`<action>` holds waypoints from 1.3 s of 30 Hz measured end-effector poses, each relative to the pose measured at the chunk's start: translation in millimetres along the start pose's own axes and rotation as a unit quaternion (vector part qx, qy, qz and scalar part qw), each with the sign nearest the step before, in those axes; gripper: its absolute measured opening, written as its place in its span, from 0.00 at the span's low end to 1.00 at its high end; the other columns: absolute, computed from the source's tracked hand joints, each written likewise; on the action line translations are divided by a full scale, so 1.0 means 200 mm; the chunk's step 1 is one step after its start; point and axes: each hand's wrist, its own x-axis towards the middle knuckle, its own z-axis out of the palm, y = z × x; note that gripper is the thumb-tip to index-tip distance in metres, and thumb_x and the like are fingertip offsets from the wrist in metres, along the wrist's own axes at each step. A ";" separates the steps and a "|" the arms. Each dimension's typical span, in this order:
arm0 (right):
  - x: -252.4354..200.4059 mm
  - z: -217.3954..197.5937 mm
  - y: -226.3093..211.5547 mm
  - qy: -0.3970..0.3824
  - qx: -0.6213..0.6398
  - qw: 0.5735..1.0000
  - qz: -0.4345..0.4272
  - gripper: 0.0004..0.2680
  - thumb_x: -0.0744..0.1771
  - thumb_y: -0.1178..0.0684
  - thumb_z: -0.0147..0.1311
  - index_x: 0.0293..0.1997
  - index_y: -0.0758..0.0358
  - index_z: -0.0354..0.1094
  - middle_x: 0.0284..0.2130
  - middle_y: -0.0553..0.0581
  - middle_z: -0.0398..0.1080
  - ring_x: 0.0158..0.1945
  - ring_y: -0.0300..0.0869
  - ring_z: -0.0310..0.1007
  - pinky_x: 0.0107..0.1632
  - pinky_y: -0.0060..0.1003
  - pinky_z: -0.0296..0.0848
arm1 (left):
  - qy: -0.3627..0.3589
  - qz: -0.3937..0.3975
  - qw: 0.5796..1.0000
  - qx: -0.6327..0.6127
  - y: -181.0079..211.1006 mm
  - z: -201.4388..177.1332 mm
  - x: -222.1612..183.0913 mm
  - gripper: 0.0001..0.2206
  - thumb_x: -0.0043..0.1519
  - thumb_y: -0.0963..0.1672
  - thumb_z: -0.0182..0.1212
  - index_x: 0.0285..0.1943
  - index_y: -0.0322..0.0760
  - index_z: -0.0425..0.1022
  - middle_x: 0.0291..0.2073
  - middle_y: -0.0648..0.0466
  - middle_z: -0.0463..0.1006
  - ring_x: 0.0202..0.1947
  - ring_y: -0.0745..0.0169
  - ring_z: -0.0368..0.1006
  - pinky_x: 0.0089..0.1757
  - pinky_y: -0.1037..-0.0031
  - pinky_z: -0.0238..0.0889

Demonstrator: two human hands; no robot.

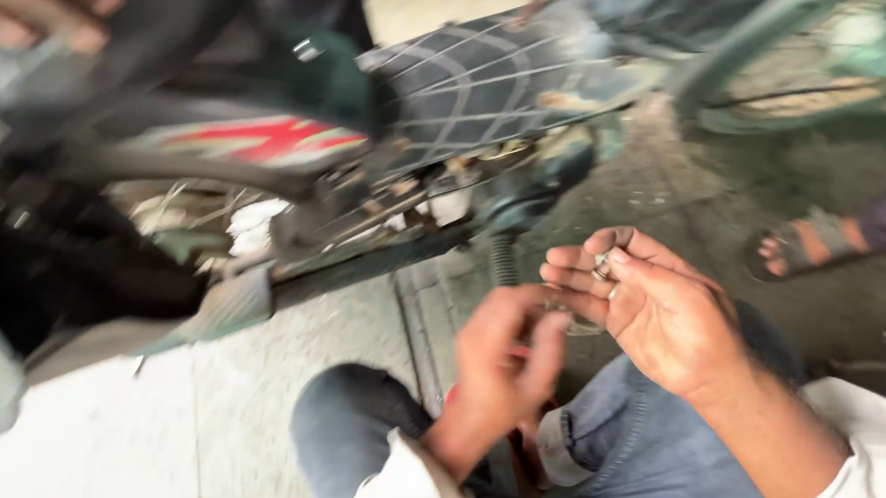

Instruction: Repairing and maintaining motorcycle engine components and air filter assembly.

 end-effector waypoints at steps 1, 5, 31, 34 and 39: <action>0.04 0.03 0.03 -0.010 -0.004 1.000 0.011 0.07 0.71 0.58 0.41 0.49 0.67 0.66 0.53 0.71 0.72 0.58 0.59 0.71 0.61 0.54 0.70 | 0.014 -0.003 1.000 0.005 -0.02 -0.02 0.01 0.09 0.62 0.39 0.66 0.50 0.35 0.77 0.33 0.52 0.76 0.29 0.65 0.75 0.32 0.74 0.69; 0.13 0.15 0.11 -0.034 -0.010 0.999 0.013 0.08 0.71 0.58 0.40 0.50 0.68 0.65 0.57 0.72 0.70 0.61 0.58 0.69 0.63 0.54 0.65 | 0.003 0.073 0.985 0.154 -0.05 -0.09 0.06 0.17 0.62 0.43 0.68 0.57 0.34 0.72 0.32 0.51 0.74 0.30 0.54 0.74 0.30 0.67 0.66; 0.17 -0.07 0.16 -0.009 -0.091 0.994 -0.058 0.08 0.74 0.54 0.45 0.54 0.68 0.66 0.45 0.62 0.72 0.47 0.48 0.72 0.47 0.44 0.72 | -0.044 -0.121 0.938 -0.323 -0.16 -0.10 0.05 0.08 0.67 0.37 0.62 0.51 0.29 0.68 0.43 0.50 0.81 0.48 0.69 0.79 0.51 0.75 0.73; 0.17 -0.03 0.13 -0.008 -0.138 0.990 -0.029 0.07 0.70 0.60 0.47 0.52 0.68 0.66 0.42 0.57 0.70 0.41 0.40 0.70 0.37 0.35 0.67 | -0.025 -0.142 0.957 -0.252 -0.17 -0.09 0.05 0.09 0.65 0.38 0.64 0.50 0.29 0.70 0.42 0.50 0.82 0.45 0.68 0.79 0.48 0.75 0.73; 0.17 -0.04 0.15 -0.025 -0.216 0.976 0.011 0.06 0.69 0.61 0.52 0.48 0.72 0.69 0.34 0.54 0.70 0.32 0.33 0.65 0.31 0.27 0.62 | -0.024 -0.065 0.993 -0.098 -0.12 -0.11 0.08 0.08 0.64 0.38 0.67 0.49 0.31 0.73 0.42 0.50 0.82 0.42 0.65 0.81 0.43 0.76 0.76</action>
